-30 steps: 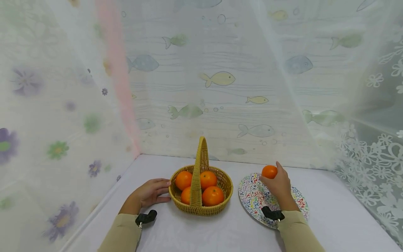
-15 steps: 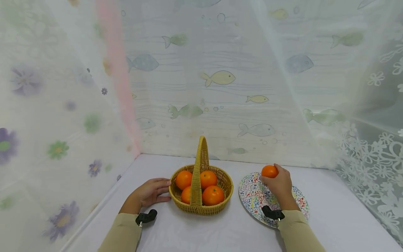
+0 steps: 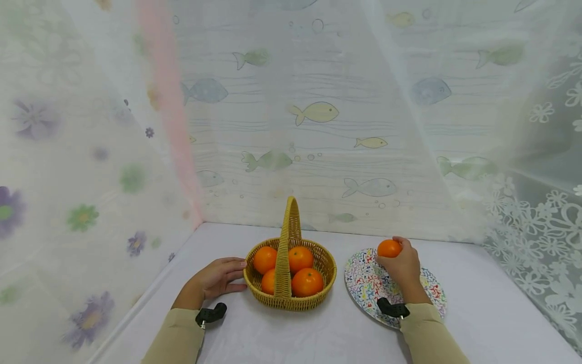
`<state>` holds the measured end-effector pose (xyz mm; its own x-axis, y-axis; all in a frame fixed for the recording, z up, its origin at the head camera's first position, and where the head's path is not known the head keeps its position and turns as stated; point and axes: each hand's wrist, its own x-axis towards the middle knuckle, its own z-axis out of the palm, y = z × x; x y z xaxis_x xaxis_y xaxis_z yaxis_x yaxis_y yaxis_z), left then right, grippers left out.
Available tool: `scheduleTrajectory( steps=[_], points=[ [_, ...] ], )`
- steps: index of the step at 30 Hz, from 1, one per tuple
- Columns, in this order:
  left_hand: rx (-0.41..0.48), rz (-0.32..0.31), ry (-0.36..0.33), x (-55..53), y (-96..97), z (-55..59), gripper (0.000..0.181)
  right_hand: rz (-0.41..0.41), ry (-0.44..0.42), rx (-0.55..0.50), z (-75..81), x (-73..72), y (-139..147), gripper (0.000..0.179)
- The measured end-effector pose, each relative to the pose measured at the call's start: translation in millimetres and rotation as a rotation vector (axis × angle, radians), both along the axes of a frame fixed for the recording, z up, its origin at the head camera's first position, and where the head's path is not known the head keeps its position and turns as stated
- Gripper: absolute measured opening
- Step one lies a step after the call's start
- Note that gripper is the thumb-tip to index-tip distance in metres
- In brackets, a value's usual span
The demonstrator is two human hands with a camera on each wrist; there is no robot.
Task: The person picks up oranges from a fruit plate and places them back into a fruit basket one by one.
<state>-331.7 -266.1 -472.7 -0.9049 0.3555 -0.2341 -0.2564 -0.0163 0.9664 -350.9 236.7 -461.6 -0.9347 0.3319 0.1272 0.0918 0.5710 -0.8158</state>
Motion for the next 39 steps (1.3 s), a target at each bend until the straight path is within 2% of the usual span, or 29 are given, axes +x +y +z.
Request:
scheduleTrajectory(
  steps=[11, 17, 26, 31, 39],
  points=[
    [0.007, -0.009, -0.001, 1.3, -1.6, -0.8, 0.061, 0.010, -0.011, -0.010, 0.9, 0.8, 1.4, 0.090],
    [-0.003, 0.002, -0.010, 3.2, -2.0, -1.4, 0.059, -0.005, -0.015, -0.076, 3.6, 3.7, 1.2, 0.094],
    [0.001, 0.007, -0.007, -0.7, -1.8, 0.4, 0.063, -0.061, -0.010, -0.143, 10.9, 3.7, 1.3, 0.098],
    [-0.005, 0.002, -0.017, -1.3, -1.4, 3.0, 0.064, -0.040, -0.006, -0.155, 17.1, 3.3, 1.2, 0.099],
    [0.002, -0.008, -0.025, -4.0, -2.5, 0.0, 0.065, -0.015, 0.031, -0.124, 24.4, 4.0, -1.2, 0.094]
  ],
)
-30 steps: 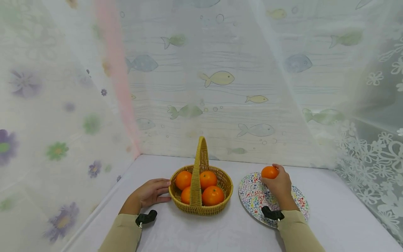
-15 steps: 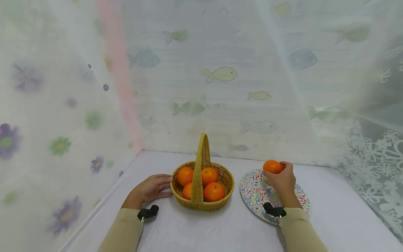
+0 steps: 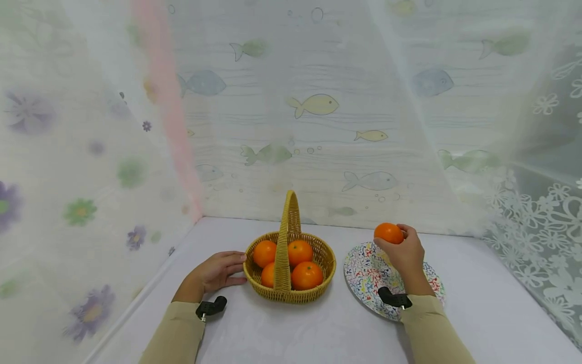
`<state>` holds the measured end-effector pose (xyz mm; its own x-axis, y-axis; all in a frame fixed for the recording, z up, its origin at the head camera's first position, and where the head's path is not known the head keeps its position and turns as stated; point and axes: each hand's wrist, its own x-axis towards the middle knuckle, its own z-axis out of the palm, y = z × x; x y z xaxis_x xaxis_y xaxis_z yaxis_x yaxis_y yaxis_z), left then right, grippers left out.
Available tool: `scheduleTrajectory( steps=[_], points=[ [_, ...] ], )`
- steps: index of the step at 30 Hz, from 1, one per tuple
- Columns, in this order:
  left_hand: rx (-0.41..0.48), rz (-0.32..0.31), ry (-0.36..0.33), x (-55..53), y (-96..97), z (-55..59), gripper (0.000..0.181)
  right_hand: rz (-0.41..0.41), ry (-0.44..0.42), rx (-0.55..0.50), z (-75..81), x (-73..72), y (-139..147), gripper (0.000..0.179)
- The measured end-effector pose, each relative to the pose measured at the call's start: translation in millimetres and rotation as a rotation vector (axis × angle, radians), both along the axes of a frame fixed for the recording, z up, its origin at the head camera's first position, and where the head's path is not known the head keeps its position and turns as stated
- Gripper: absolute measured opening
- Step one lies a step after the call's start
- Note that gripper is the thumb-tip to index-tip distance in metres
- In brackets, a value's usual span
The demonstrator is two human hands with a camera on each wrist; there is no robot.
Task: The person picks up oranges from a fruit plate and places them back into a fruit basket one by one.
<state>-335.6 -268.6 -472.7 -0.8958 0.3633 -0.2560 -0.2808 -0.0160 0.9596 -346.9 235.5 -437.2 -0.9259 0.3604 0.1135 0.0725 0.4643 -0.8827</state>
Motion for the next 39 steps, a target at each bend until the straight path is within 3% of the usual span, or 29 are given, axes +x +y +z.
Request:
scheduleTrajectory(
  steps=[18, 23, 28, 39],
  points=[
    [0.004, -0.004, 0.008, 1.7, 0.1, 0.7, 0.065, -0.006, 0.100, 0.015, 13.6, 5.6, -4.3, 0.087],
    [0.008, 0.002, 0.000, 0.0, -0.5, -0.5, 0.066, 0.040, 0.091, -0.011, 20.8, 9.5, -6.8, 0.094],
    [0.011, 0.006, -0.004, -1.7, -1.7, -2.3, 0.064, 0.101, 0.075, 0.052, 27.5, 11.7, -11.1, 0.089],
    [0.005, 0.015, -0.001, -4.3, -2.0, -4.8, 0.061, 0.212, 0.130, 0.089, 37.3, 17.0, -16.7, 0.085]
  ],
)
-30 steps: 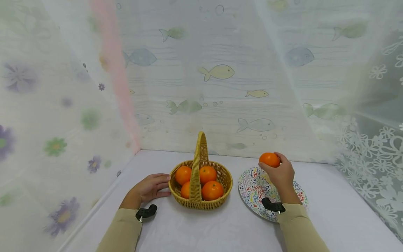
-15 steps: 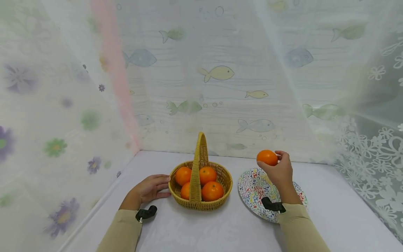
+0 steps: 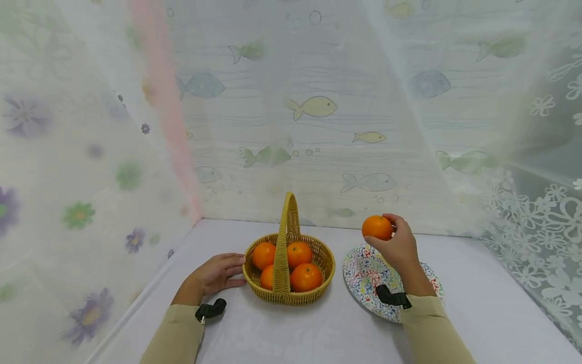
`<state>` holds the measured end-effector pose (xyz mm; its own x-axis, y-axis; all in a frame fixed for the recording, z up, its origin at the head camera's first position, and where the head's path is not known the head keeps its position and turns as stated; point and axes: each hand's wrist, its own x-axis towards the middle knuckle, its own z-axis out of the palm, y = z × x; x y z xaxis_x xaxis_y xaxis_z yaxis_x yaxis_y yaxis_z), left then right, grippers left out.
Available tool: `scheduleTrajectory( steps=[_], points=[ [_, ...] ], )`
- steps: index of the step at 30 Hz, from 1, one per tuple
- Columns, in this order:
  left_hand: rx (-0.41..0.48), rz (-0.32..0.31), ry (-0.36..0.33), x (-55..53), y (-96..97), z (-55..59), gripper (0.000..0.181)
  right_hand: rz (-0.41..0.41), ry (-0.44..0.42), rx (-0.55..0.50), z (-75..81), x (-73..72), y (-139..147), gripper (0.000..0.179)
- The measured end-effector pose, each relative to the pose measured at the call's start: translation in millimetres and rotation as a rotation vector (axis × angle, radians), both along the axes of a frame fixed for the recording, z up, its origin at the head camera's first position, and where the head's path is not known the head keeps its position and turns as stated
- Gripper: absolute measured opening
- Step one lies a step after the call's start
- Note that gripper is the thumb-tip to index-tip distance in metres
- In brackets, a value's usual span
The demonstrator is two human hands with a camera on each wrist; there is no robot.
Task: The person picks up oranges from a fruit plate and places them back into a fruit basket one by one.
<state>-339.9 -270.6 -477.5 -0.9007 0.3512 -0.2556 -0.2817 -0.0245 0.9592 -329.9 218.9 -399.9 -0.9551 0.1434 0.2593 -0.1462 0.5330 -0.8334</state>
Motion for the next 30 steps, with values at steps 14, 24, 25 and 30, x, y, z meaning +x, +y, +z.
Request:
scheduleTrajectory(
  steps=[14, 24, 25, 30],
  points=[
    [0.003, 0.000, 0.009, 3.4, 0.6, 1.8, 0.063, 0.143, 0.019, 0.097, 1.9, 2.3, -19.5, 0.085],
    [0.000, -0.006, -0.001, 3.1, 1.6, 5.0, 0.065, 0.256, 0.066, 0.116, -0.8, 6.1, -50.0, 0.077],
    [-0.002, -0.005, 0.001, 3.4, 1.7, 5.2, 0.065, 0.264, 0.067, 0.120, -1.2, 6.5, -52.5, 0.077],
    [-0.009, -0.005, 0.007, 4.9, 2.1, 5.5, 0.065, 0.307, 0.058, 0.123, -2.6, 10.8, -64.1, 0.076]
  ],
)
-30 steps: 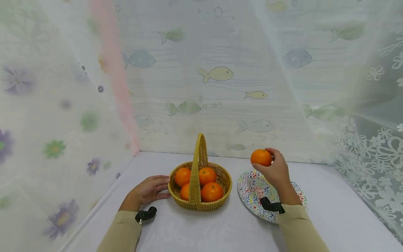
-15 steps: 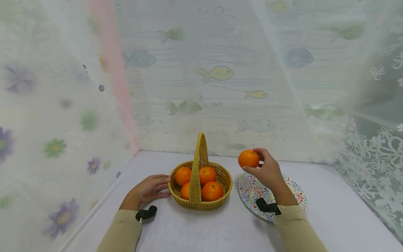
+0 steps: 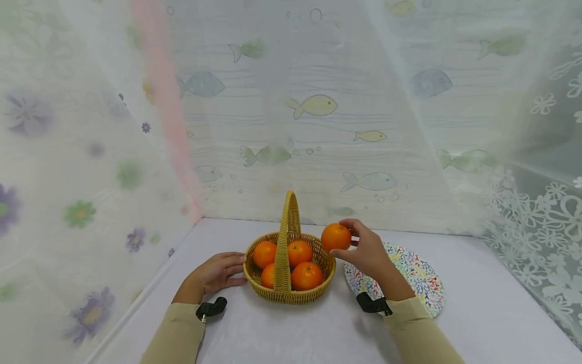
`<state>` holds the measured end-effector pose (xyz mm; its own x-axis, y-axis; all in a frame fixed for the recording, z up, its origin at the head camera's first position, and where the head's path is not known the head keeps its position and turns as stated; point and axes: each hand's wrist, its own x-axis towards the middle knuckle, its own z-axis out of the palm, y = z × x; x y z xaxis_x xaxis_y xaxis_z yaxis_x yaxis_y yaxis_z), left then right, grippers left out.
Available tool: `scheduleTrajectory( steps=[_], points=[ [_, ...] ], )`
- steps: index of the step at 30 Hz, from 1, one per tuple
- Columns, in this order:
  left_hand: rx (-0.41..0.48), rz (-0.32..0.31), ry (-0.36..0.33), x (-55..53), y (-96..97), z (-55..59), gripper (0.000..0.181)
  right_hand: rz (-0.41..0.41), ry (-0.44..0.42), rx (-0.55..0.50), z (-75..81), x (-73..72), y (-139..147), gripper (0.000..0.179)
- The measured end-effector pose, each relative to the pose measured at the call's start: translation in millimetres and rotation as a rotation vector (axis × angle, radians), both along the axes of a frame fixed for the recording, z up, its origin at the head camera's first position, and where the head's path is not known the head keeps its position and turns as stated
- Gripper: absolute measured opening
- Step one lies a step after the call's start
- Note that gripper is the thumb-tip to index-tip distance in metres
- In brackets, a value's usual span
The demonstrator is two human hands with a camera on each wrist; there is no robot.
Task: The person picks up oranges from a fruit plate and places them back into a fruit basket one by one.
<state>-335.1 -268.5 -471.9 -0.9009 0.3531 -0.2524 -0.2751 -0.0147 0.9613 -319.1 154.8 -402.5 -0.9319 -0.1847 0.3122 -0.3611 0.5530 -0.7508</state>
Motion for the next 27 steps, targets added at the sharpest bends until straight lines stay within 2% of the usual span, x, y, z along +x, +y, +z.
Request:
scheduleTrajectory(
  steps=[13, 27],
  points=[
    [0.017, -0.008, -0.009, -0.6, -1.4, -0.3, 0.065, 0.072, 0.033, 0.038, -3.9, 6.6, -18.3, 0.069],
    [0.005, -0.014, 0.000, -0.4, -1.0, -0.9, 0.063, 0.073, 0.040, 0.083, -11.7, 5.2, -27.1, 0.064]
  ],
)
